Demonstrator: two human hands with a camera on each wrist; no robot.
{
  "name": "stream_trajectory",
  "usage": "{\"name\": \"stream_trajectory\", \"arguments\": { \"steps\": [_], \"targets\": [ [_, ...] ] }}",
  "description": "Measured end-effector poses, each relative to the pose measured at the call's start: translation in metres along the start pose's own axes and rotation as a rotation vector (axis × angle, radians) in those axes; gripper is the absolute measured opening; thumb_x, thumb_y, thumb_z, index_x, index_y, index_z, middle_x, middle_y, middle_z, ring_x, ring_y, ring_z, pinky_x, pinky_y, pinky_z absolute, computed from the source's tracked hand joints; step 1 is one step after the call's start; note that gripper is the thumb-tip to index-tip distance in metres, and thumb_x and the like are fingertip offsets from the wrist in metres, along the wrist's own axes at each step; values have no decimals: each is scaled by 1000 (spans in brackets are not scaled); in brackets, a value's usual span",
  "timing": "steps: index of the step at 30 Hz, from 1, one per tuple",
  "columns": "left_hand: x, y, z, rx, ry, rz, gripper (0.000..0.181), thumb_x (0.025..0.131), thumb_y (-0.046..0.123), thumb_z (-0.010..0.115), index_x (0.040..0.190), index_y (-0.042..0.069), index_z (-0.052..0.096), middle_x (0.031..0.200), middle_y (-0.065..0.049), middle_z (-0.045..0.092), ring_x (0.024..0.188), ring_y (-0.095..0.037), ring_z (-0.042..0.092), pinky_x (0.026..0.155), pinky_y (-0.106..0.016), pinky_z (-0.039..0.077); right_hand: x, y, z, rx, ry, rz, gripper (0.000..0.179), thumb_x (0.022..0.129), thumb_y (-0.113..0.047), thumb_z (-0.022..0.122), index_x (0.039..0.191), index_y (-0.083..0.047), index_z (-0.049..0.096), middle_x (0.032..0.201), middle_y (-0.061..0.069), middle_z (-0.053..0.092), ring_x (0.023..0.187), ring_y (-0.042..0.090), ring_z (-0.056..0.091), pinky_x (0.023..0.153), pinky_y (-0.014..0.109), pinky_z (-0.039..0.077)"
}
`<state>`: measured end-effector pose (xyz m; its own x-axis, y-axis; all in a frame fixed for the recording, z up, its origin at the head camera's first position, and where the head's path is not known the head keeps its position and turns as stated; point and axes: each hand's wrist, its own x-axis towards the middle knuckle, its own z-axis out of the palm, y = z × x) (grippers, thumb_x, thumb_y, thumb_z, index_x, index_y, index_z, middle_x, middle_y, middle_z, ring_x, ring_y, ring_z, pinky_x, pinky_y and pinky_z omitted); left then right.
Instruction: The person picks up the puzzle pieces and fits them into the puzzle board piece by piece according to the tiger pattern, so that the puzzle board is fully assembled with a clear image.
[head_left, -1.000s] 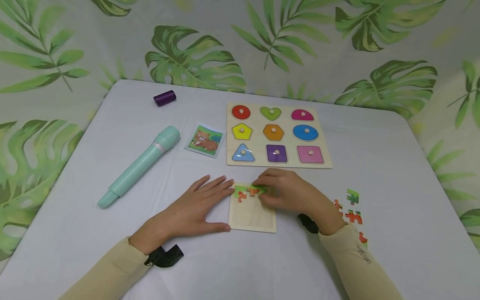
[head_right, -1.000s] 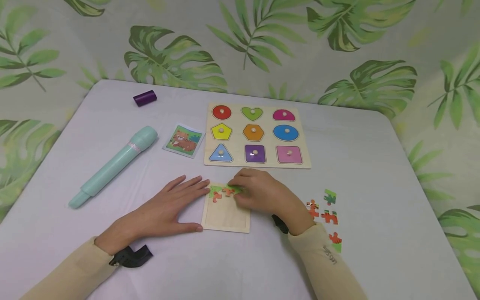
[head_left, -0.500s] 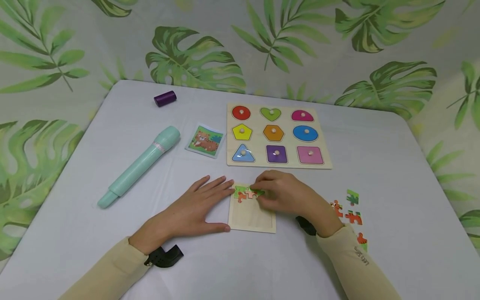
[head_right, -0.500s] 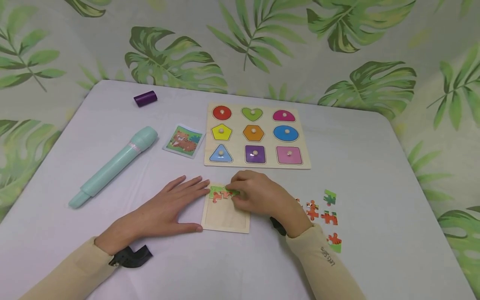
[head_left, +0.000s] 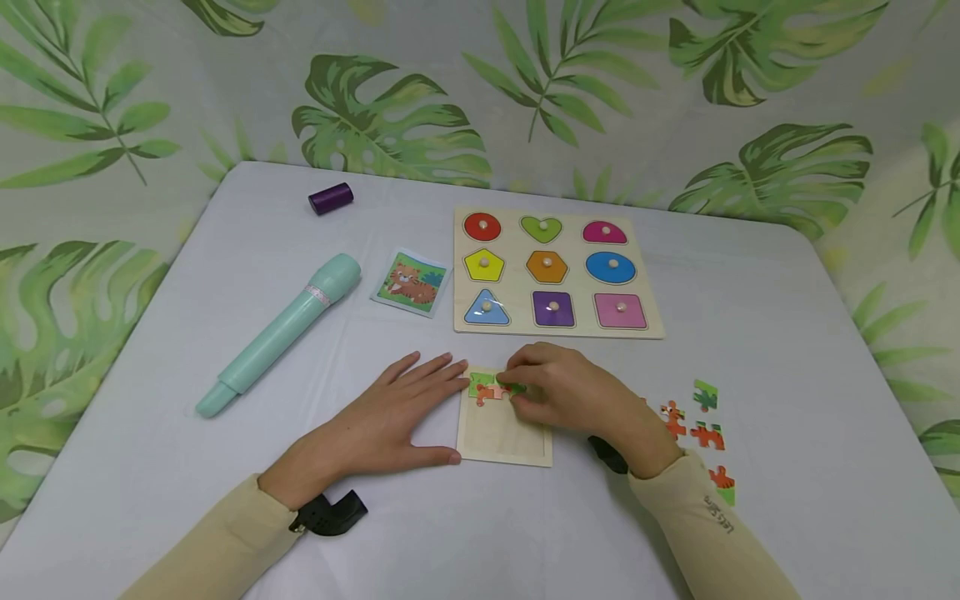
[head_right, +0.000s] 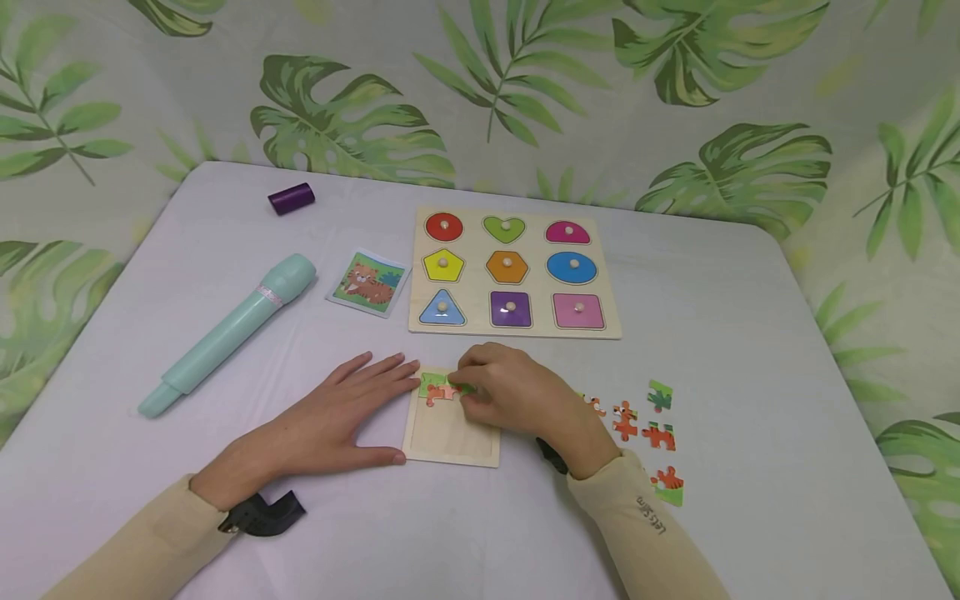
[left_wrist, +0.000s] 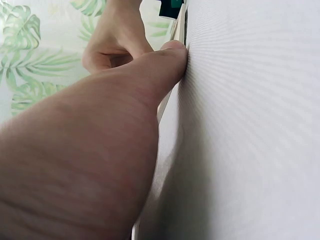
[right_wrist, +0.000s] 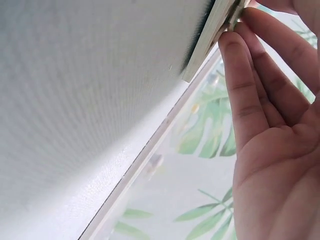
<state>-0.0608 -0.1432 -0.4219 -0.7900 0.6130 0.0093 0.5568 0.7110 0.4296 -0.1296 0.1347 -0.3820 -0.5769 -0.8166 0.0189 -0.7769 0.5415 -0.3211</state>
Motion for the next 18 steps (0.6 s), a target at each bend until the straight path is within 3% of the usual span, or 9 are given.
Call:
{"name": "stream_trajectory", "arguments": {
  "steps": [18],
  "targets": [
    [0, -1, 1, -3, 5, 8, 93, 89, 65, 70, 161, 16, 37, 170, 2, 28, 159, -18, 20, 131, -46, 9, -2, 1, 1, 28, -24, 15, 31, 92, -21, 79, 122, -12, 78, 113, 0, 70, 103, 13, 63, 91, 28, 60]
  ]
}}
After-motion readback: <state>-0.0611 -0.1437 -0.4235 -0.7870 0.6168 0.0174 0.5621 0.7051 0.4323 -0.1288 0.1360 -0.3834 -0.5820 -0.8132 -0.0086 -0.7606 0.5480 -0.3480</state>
